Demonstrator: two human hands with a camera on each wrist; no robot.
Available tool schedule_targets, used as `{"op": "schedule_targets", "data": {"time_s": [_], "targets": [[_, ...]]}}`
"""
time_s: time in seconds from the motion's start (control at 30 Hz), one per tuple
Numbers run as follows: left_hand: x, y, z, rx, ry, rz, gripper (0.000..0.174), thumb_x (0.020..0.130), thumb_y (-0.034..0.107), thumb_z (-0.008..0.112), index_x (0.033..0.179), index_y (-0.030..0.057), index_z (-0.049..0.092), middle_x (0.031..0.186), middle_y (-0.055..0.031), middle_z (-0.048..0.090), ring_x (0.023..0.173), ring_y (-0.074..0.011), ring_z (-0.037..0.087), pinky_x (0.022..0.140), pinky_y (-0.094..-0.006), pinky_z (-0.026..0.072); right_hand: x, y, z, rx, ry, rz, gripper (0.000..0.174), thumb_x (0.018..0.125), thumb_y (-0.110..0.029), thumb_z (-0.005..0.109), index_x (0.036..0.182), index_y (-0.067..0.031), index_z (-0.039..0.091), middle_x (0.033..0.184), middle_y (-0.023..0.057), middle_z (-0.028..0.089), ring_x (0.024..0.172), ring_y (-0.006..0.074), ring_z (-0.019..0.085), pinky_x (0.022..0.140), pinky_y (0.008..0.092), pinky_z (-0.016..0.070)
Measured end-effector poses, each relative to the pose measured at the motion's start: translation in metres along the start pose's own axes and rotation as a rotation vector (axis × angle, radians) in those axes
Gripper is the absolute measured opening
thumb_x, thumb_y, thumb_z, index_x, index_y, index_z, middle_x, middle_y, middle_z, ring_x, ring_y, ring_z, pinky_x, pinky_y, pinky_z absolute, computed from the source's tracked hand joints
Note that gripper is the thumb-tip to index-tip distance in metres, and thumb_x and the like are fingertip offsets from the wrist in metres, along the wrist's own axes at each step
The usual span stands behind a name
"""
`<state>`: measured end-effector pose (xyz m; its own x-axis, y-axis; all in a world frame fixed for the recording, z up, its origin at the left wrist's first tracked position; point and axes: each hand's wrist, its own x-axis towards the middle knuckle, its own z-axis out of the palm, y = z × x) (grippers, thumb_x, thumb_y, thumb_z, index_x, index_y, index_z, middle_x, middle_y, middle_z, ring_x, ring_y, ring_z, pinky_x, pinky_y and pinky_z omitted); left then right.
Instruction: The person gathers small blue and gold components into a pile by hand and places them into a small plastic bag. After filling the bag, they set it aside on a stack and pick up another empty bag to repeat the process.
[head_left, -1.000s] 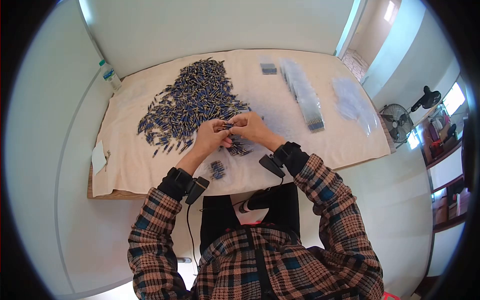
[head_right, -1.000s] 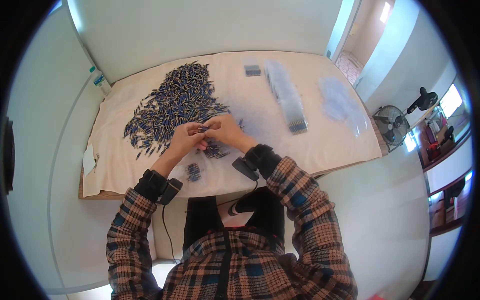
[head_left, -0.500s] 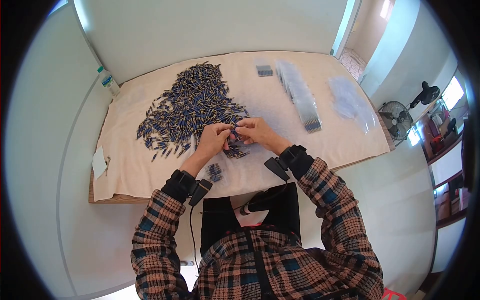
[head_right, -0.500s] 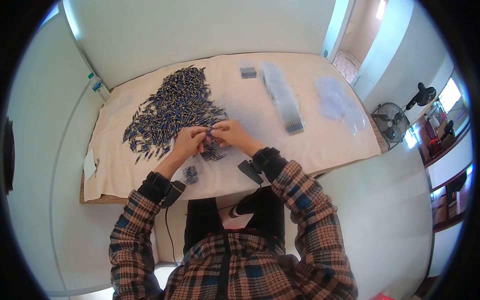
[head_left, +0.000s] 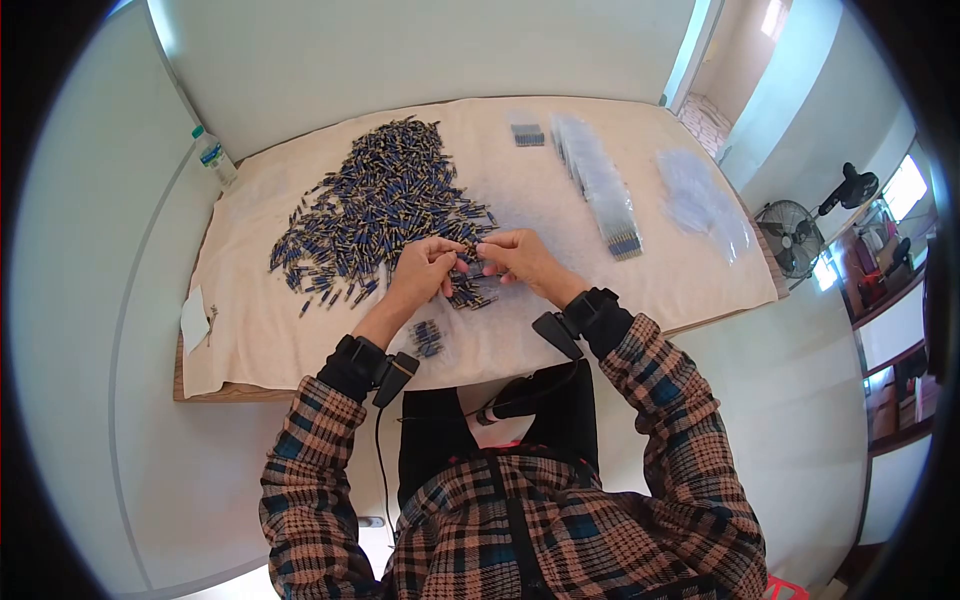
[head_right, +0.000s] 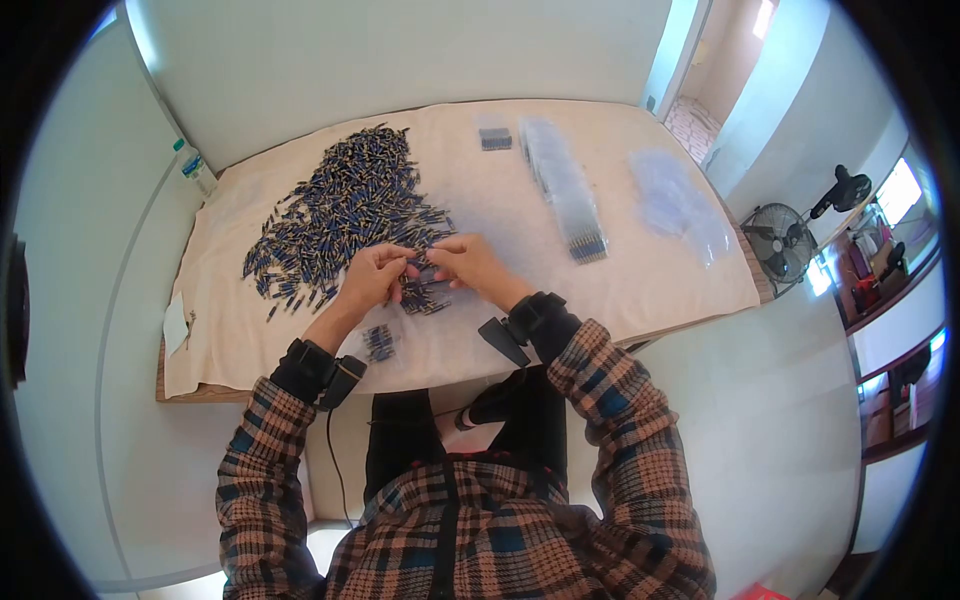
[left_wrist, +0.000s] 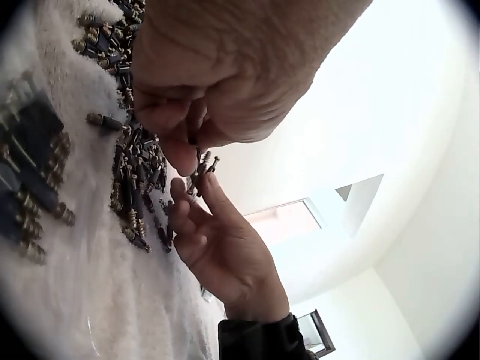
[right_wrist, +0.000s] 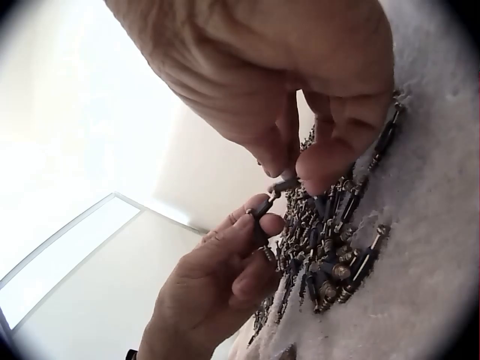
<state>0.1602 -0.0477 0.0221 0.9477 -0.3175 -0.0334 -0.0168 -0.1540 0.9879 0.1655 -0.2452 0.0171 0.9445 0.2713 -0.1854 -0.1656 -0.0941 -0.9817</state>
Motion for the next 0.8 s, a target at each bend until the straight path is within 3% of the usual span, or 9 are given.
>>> {"op": "schedule_targets", "data": {"time_s": [0.23,0.37,0.43,0.53,0.7,0.8], "targets": [[0.000,-0.003,-0.005,-0.068,0.003,0.062,0.018,0.089,0.006,0.050,0.103,-0.0044,0.053,0.081,-0.0112,0.066,0.043,-0.0089,0.051,0.040,-0.0216,0.0394,0.002,0.007,0.002,-0.229,0.034,-0.166,0.025,0.087,-0.023,0.063,0.098,-0.0020,0.070,0.070,0.0003,0.062,0.058,0.0052,0.053,0.045,0.0195,0.0416],[-0.004,0.001,-0.003,-0.155,0.015,0.038,0.016,0.092,0.009,0.048,0.104,-0.0014,0.051,0.085,-0.0116,0.066,0.046,-0.0089,0.052,0.039,-0.0204,0.0373,-0.003,0.009,0.010,-0.135,0.044,-0.249,0.022,0.086,-0.022,0.064,0.091,-0.0014,0.070,0.063,-0.0003,0.058,0.048,0.0061,0.049,0.042,0.0210,0.0419],[-0.005,0.002,-0.003,-0.192,0.022,0.027,0.016,0.093,0.011,0.048,0.104,-0.0002,0.050,0.087,-0.0117,0.066,0.048,-0.0089,0.053,0.039,-0.0198,0.0365,-0.007,0.010,0.014,-0.125,0.069,-0.256,0.022,0.086,-0.021,0.063,0.093,-0.0011,0.070,0.065,-0.0003,0.059,0.050,0.0056,0.049,0.043,0.0204,0.0414],[-0.004,-0.003,-0.002,-0.482,-0.002,0.004,0.016,0.094,0.011,0.048,0.105,0.0011,0.050,0.086,-0.0104,0.065,0.049,-0.0092,0.053,0.038,-0.0191,0.0345,-0.010,0.008,0.018,-0.101,0.124,-0.265,0.023,0.087,-0.020,0.063,0.098,-0.0005,0.069,0.069,-0.0003,0.060,0.054,0.0045,0.050,0.044,0.0191,0.0405],[-0.003,0.000,0.003,-0.523,0.006,-0.031,0.016,0.094,0.012,0.045,0.103,-0.0001,0.049,0.082,-0.0095,0.063,0.045,-0.0101,0.052,0.037,-0.0194,0.0333,-0.009,0.003,0.026,0.023,0.132,-0.327,0.019,0.086,-0.017,0.063,0.092,-0.0004,0.069,0.069,-0.0003,0.061,0.052,0.0040,0.050,0.044,0.0186,0.0404],[-0.008,0.006,0.005,-0.393,-0.084,-0.055,0.018,0.096,0.016,0.046,0.106,0.0023,0.049,0.084,-0.0082,0.063,0.047,-0.0102,0.052,0.037,-0.0197,0.0329,-0.005,0.002,0.025,0.049,0.133,-0.367,0.019,0.086,-0.017,0.063,0.090,0.0001,0.069,0.070,0.0005,0.063,0.051,0.0041,0.051,0.045,0.0185,0.0420]]}}
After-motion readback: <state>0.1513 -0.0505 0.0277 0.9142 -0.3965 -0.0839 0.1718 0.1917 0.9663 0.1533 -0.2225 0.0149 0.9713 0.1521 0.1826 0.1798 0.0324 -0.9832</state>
